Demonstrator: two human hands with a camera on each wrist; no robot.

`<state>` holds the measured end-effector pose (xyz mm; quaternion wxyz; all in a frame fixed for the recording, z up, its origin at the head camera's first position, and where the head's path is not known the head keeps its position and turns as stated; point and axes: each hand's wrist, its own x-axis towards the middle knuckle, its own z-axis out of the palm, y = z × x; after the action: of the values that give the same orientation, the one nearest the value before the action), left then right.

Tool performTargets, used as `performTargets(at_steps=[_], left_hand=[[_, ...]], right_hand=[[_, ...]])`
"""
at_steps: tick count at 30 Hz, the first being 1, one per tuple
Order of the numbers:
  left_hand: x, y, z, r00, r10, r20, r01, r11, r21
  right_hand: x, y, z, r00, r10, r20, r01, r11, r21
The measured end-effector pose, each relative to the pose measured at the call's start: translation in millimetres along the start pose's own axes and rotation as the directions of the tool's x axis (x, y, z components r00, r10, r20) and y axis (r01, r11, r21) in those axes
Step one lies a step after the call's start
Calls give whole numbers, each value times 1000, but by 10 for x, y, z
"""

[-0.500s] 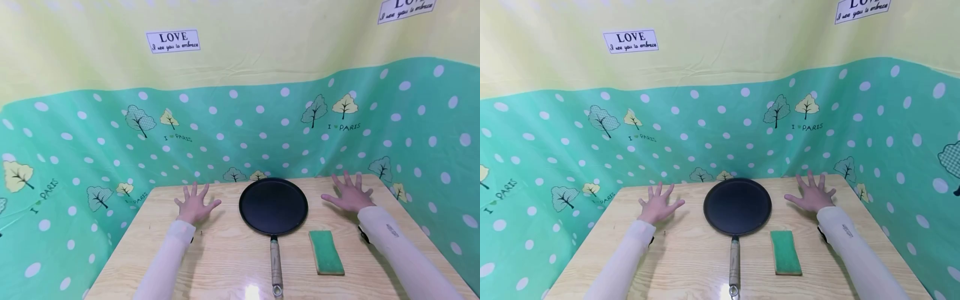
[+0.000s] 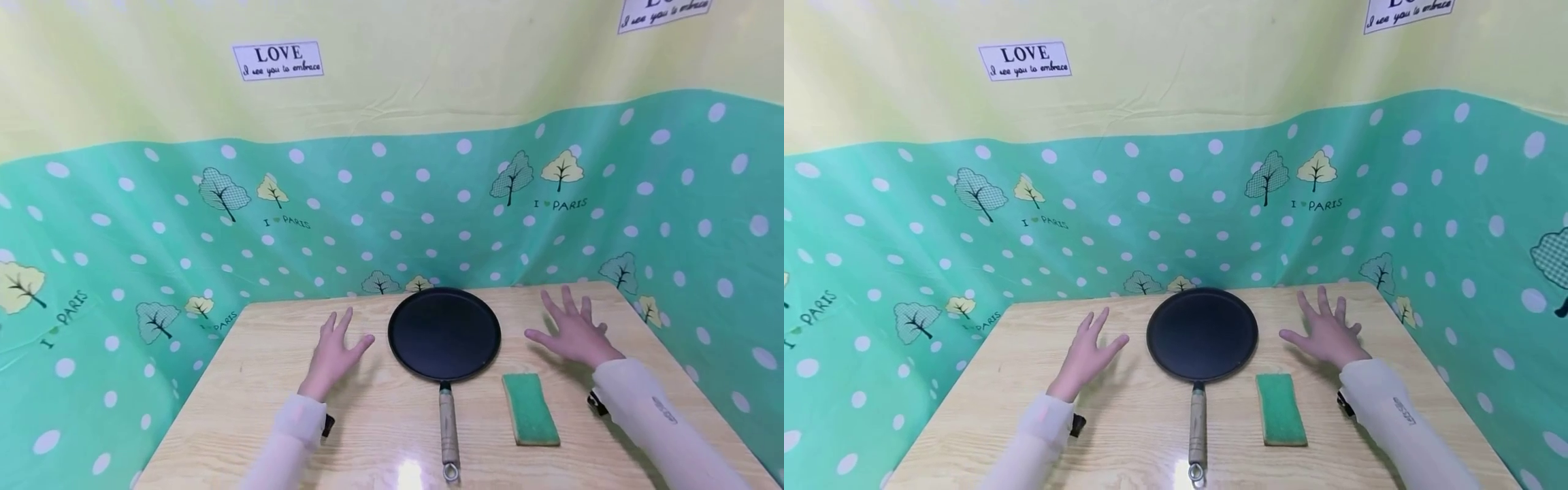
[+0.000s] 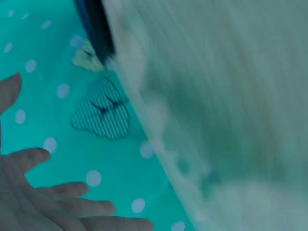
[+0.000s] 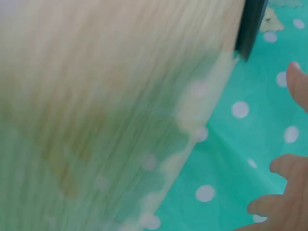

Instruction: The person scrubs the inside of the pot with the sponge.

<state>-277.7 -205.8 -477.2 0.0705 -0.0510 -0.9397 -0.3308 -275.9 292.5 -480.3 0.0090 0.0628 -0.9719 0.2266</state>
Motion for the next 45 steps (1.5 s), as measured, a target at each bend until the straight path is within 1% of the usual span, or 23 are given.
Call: performTargets(at_steps=[4, 7, 11, 14, 15, 17, 20, 21, 22, 24, 26, 28, 31, 34, 36, 39, 42, 45], left_hand=[[-152, 98, 71, 999, -8, -40, 4, 995, -96], [-261, 183, 127, 998, -32, -45, 24, 984, -176], [-399, 301, 221, 997, -72, -22, 63, 958, -279], [-501, 387, 294, 997, -80, 16, 81, 937, -340], [-533, 413, 317, 996, -84, 37, 92, 922, -375], [-603, 469, 361, 990, -99, 104, 135, 881, -453], [-699, 556, 417, 970, -119, 213, 220, 801, -556], [-726, 587, 436, 963, -120, 240, 243, 770, -590], [-751, 615, 457, 958, -120, 262, 261, 747, -612], [-797, 668, 501, 951, -110, 289, 279, 710, -647], [-843, 713, 554, 947, -103, 304, 290, 679, -674], [-897, 752, 606, 940, -98, 327, 309, 651, -693], [-986, 806, 679, 930, -79, 359, 328, 620, -713], [-1075, 862, 740, 924, -54, 379, 336, 591, -733], [-1134, 901, 774, 920, -43, 390, 342, 574, -744], [-1207, 952, 818, 911, -28, 410, 353, 566, -745], [-1244, 986, 850, 903, -7, 429, 355, 575, -737], [-1251, 1005, 868, 897, 14, 441, 347, 595, -725]], right_hand=[[-126, -109, 27, 1000, -12, -6, 12, 1000, 23], [-244, -191, 69, 1000, -26, -10, 26, 999, 36], [-438, -334, 159, 999, -51, -8, 51, 998, 45], [-592, -459, 222, 997, -74, 1, 74, 996, 58], [-640, -500, 238, 997, -83, 6, 82, 995, 61], [-731, -582, 267, 995, -97, 18, 95, 993, 72], [-847, -703, 305, 994, -109, 25, 107, 991, 77], [-875, -740, 316, 993, -115, 25, 113, 991, 74], [-902, -775, 329, 992, -121, 22, 119, 990, 70], [-941, -832, 355, 991, -136, 12, 135, 989, 56], [-963, -873, 381, 988, -152, 16, 151, 988, 45], [-981, -899, 408, 986, -162, 31, 161, 986, 41], [-1001, -927, 436, 984, -163, 72, 160, 986, 45], [-1012, -957, 441, 980, -162, 117, 158, 986, 43], [-1018, -969, 440, 977, -167, 134, 164, 986, 35], [-1015, -966, 437, 970, -195, 148, 194, 981, 18], [-974, -947, 410, 962, -224, 156, 223, 975, 24], [-893, -915, 347, 951, -258, 170, 252, 966, 55]])
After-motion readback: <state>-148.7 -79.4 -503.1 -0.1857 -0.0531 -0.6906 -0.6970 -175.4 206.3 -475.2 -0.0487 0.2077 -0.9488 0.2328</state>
